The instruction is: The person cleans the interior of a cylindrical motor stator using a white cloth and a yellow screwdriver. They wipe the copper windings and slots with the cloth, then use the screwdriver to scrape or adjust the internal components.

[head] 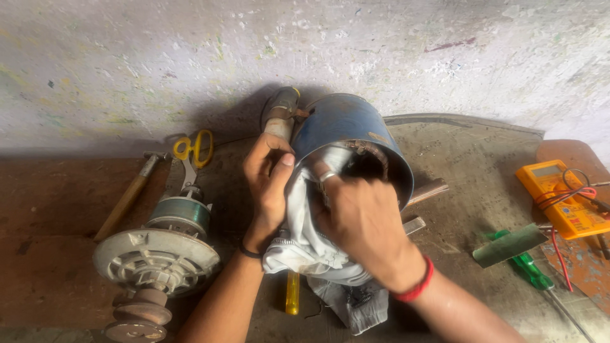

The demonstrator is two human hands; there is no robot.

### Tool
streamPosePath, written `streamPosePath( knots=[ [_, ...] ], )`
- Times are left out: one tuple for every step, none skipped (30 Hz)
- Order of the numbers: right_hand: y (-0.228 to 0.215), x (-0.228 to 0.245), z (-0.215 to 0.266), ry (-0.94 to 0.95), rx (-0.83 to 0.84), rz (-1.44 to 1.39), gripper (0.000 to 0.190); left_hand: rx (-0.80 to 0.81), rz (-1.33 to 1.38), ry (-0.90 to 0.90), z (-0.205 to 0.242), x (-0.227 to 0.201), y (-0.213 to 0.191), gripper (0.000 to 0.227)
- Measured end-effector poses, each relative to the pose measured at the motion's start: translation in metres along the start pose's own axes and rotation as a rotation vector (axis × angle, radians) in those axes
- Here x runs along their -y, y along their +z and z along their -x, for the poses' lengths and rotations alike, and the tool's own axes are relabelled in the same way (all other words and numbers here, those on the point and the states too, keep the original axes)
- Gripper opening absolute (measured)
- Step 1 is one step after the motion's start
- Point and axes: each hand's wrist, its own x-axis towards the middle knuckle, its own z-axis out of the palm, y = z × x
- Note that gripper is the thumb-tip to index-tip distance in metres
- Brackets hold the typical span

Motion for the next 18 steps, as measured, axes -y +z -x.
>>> streamPosePath(
  knots=[
    [0.001, 0.004, 0.003, 0.017, -0.087, 0.001, 0.038, -0.010, 0.002, 0.010, -0.001, 0.001, 0.001, 0.015],
    [-0.003, -0.001, 0.005, 0.070, -0.077, -0.005, 0.041, -0.022, 0.006, 0.014, 0.001, 0.002, 0.003, 0.016],
    [-0.010, -0.010, 0.008, 0.122, -0.067, -0.012, 0.045, -0.022, 0.017, 0.001, 0.002, 0.002, 0.004, 0.016],
    [-0.014, -0.016, 0.009, 0.166, -0.061, -0.019, 0.049, -0.025, 0.025, -0.004, 0.002, 0.001, 0.003, 0.016],
    [-0.010, -0.015, 0.006, 0.120, -0.069, -0.013, 0.042, -0.029, 0.033, -0.010, 0.002, -0.001, 0.003, 0.016],
    [-0.002, -0.011, 0.003, 0.076, -0.079, -0.010, 0.035, -0.025, 0.035, -0.014, 0.002, -0.003, 0.003, 0.016],
    [0.002, -0.010, 0.001, 0.032, -0.090, -0.007, 0.028, -0.021, 0.037, -0.018, 0.002, -0.005, 0.003, 0.016],
    [0.006, -0.009, 0.002, 0.039, -0.035, -0.025, 0.041, -0.011, 0.046, -0.026, 0.002, -0.006, 0.004, 0.016],
    [0.010, -0.007, 0.001, 0.046, 0.020, -0.043, 0.055, -0.008, 0.051, -0.023, 0.002, -0.007, 0.004, 0.016],
    [0.012, -0.008, 0.001, 0.051, 0.075, -0.058, 0.070, -0.005, 0.059, -0.018, 0.002, -0.008, 0.003, 0.015],
    [0.010, -0.011, 0.002, -0.028, 0.032, -0.084, 0.053, -0.003, 0.067, -0.013, 0.002, -0.008, 0.003, 0.015],
    [0.007, -0.015, 0.002, -0.112, -0.014, -0.115, 0.036, -0.009, 0.053, -0.017, 0.001, -0.008, 0.003, 0.015],
    [0.005, -0.016, 0.001, -0.197, -0.059, -0.144, 0.022, -0.016, 0.039, -0.021, 0.000, -0.008, 0.003, 0.014],
    [0.008, -0.011, 0.002, -0.197, -0.032, -0.157, 0.020, -0.018, 0.026, -0.031, 0.000, -0.007, 0.004, 0.014],
    [0.013, -0.002, 0.004, -0.197, -0.004, -0.170, 0.019, -0.019, 0.046, -0.040, 0.000, -0.007, 0.002, 0.014],
    [0.014, 0.003, 0.005, -0.191, 0.024, -0.180, 0.019, -0.015, 0.071, -0.052, 0.000, -0.006, 0.002, 0.014],
    [0.011, 0.002, 0.005, -0.144, -0.002, -0.171, 0.030, -0.011, 0.096, -0.065, 0.000, -0.006, 0.003, 0.013],
    [0.006, -0.001, 0.002, -0.108, -0.027, -0.165, 0.045, -0.012, 0.071, -0.053, 0.001, -0.006, 0.003, 0.014]
  ],
)
